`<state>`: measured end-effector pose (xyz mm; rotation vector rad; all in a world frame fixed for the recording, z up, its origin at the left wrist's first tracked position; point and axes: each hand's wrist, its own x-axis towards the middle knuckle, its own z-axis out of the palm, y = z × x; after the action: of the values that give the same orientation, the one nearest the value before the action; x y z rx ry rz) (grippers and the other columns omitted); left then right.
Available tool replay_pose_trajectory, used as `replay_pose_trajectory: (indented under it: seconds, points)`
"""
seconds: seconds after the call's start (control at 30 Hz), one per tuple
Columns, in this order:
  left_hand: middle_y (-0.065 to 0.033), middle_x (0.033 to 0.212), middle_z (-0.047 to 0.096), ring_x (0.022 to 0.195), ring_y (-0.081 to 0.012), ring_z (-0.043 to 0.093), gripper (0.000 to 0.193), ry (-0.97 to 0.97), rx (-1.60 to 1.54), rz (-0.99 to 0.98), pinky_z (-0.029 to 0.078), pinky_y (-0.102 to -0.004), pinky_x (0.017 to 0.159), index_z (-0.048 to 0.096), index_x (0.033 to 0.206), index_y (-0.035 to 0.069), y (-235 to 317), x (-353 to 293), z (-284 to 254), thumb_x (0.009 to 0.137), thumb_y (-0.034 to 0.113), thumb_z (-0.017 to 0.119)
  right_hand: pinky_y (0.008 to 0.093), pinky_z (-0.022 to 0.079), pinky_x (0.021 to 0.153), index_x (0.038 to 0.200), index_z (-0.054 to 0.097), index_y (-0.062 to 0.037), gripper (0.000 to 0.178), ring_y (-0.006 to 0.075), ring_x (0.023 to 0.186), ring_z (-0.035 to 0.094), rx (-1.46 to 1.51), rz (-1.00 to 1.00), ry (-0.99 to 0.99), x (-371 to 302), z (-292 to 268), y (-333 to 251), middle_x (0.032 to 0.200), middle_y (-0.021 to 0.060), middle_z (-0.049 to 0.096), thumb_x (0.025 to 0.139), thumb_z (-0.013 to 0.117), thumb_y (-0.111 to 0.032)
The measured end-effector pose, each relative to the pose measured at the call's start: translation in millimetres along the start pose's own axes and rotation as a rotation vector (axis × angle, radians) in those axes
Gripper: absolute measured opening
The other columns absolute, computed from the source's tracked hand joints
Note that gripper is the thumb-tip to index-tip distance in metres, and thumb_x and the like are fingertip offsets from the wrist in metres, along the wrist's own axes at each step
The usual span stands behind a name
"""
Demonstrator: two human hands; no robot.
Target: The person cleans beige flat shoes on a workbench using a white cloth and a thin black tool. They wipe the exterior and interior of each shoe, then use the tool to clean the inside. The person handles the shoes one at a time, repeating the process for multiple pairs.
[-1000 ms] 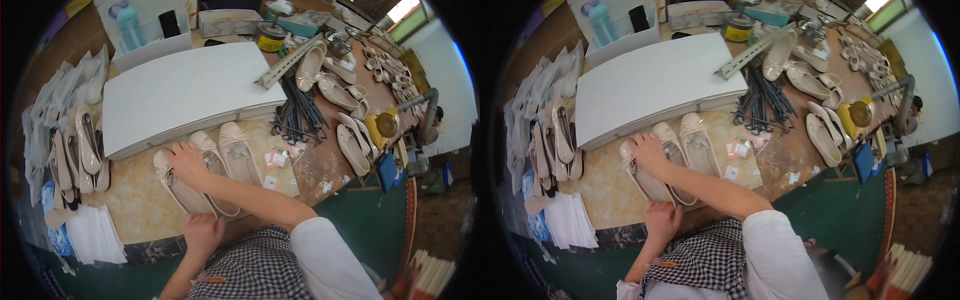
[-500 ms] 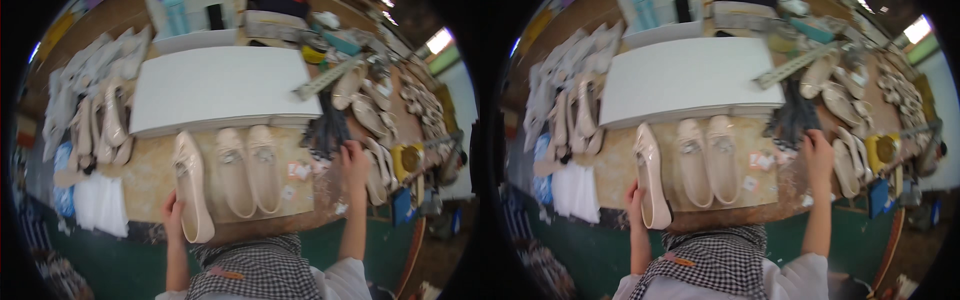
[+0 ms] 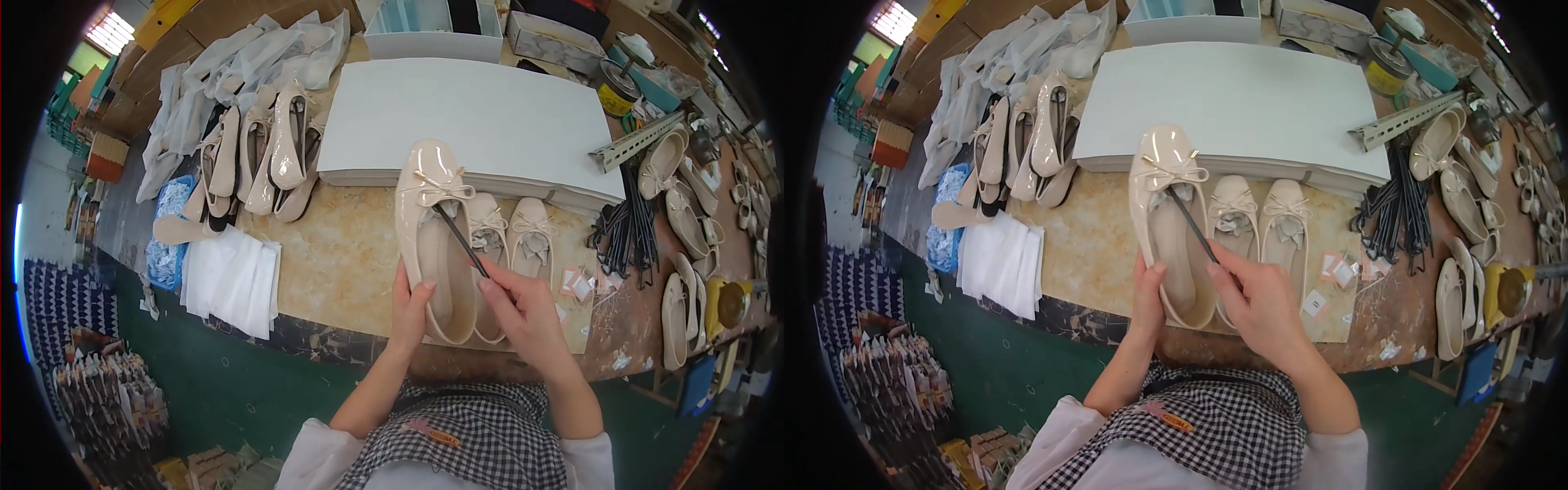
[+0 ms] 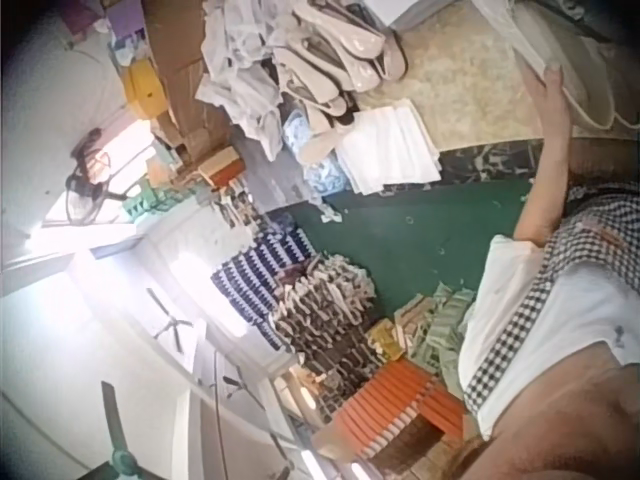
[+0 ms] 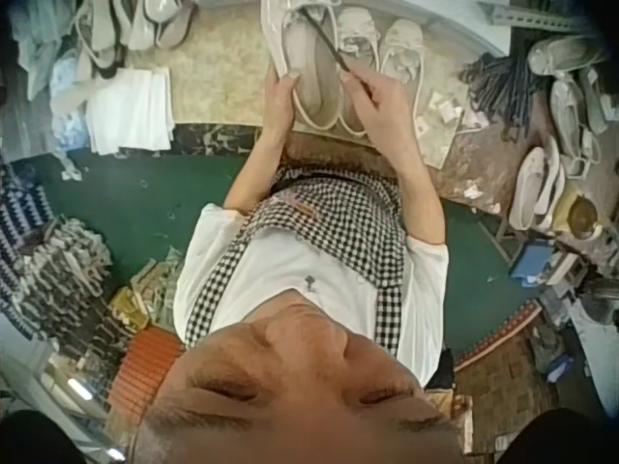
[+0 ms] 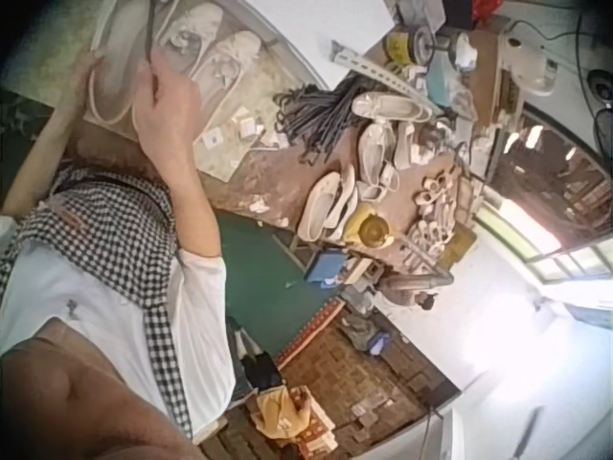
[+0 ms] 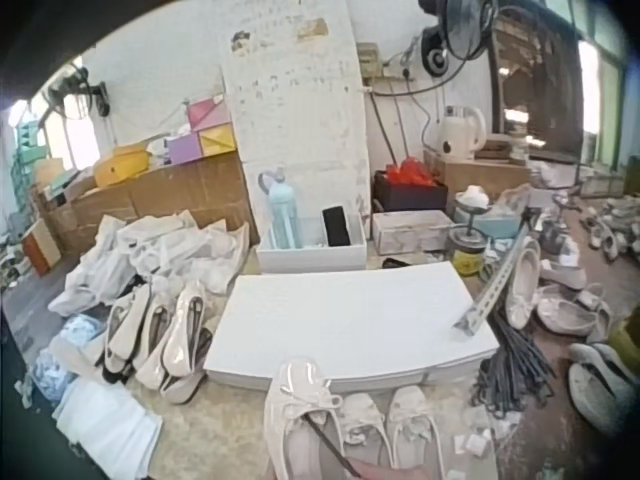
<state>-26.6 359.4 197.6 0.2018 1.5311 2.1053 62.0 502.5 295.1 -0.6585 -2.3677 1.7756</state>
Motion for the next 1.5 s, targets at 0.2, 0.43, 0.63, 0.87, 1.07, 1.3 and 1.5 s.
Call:
replay_pose_trajectory:
  seconds: [0.2, 0.43, 0.63, 0.87, 1.07, 1.3, 1.5]
  points:
    - [-0.0153, 0.134, 0.047, 0.121, -0.0234, 0.049, 0.063, 0.055, -0.020, 0.095, 0.039, -0.0346, 0.102, 0.031, 0.142, -0.001, -4, -11, 16, 0.091, 0.032, 0.047, 0.0360, 0.042, 0.044, 0.117, 0.060, 0.0012, 0.033, 0.0280, 0.043, 0.054, -0.324, -0.416, 0.313, 13, 30, 2, 0.055, 0.0131, 0.056, 0.090, 0.058, -0.016]
    - [-0.0124, 0.129, 0.053, 0.115, -0.0234, 0.053, 0.059, 0.291, -0.008, -0.152, 0.044, -0.0360, 0.097, 0.042, 0.136, 0.002, -88, -19, -51, 0.099, 0.047, 0.033, 0.0380, 0.051, 0.058, 0.114, 0.063, -0.0028, 0.029, 0.0302, 0.062, 0.063, -0.422, -0.198, 0.036, 8, 49, 29, 0.071, 0.0136, 0.064, 0.089, 0.059, -0.017]
    - [-0.0136, 0.120, 0.059, 0.101, -0.0253, 0.059, 0.046, 0.305, 1.162, 0.321, 0.046, -0.0371, 0.088, 0.050, 0.132, 0.003, 44, -5, -64, 0.089, 0.018, 0.059, 0.0416, 0.053, 0.065, 0.100, 0.062, -0.0066, 0.023, 0.0301, 0.064, 0.067, -0.645, 0.128, 0.807, 38, -151, 121, 0.067, 0.0092, 0.066, 0.095, 0.050, -0.025]
    - [-0.0110, 0.077, 0.066, 0.070, -0.0206, 0.063, 0.061, -0.162, 1.029, -0.171, 0.049, -0.0335, 0.068, 0.048, 0.136, 0.004, -2, 23, 19, 0.081, 0.022, 0.066, 0.0322, 0.052, 0.055, 0.071, 0.069, -0.0007, 0.048, 0.0188, 0.052, 0.065, -0.394, 0.514, 0.574, 60, -209, 193, 0.057, 0.0085, 0.065, 0.088, 0.059, -0.044]
    - [-0.0174, 0.110, 0.062, 0.091, -0.0276, 0.065, 0.053, -0.137, -0.260, -0.628, 0.056, -0.0351, 0.076, 0.050, 0.126, -0.004, -24, 5, -2, 0.092, 0.036, 0.043, 0.0293, 0.049, 0.051, 0.069, 0.068, -0.0009, 0.045, 0.0170, 0.049, 0.063, -0.621, 0.509, 0.629, 60, -205, 183, 0.058, 0.0071, 0.065, 0.087, 0.060, -0.041]
    - [-0.0214, 0.115, 0.062, 0.098, -0.0330, 0.064, 0.070, -0.058, -0.376, -0.506, 0.055, -0.0413, 0.082, 0.046, 0.131, -0.003, -1, -3, 5, 0.092, 0.054, 0.035, 0.0321, 0.051, 0.057, 0.071, 0.070, -0.0010, 0.039, 0.0195, 0.055, 0.065, -0.523, 0.405, 0.675, 19, -226, 175, 0.059, 0.0095, 0.065, 0.087, 0.058, -0.035]
    - [-0.0158, 0.125, 0.057, 0.111, -0.0252, 0.058, 0.062, 0.043, -0.139, -0.354, 0.046, -0.0372, 0.096, 0.043, 0.134, -0.001, -34, 12, -8, 0.097, 0.047, 0.033, 0.0275, 0.044, 0.051, 0.106, 0.065, -0.0006, 0.022, 0.0089, 0.050, 0.054, -0.299, 0.161, 0.694, -13, -100, 56, 0.057, 0.0064, 0.059, 0.086, 0.061, -0.009]
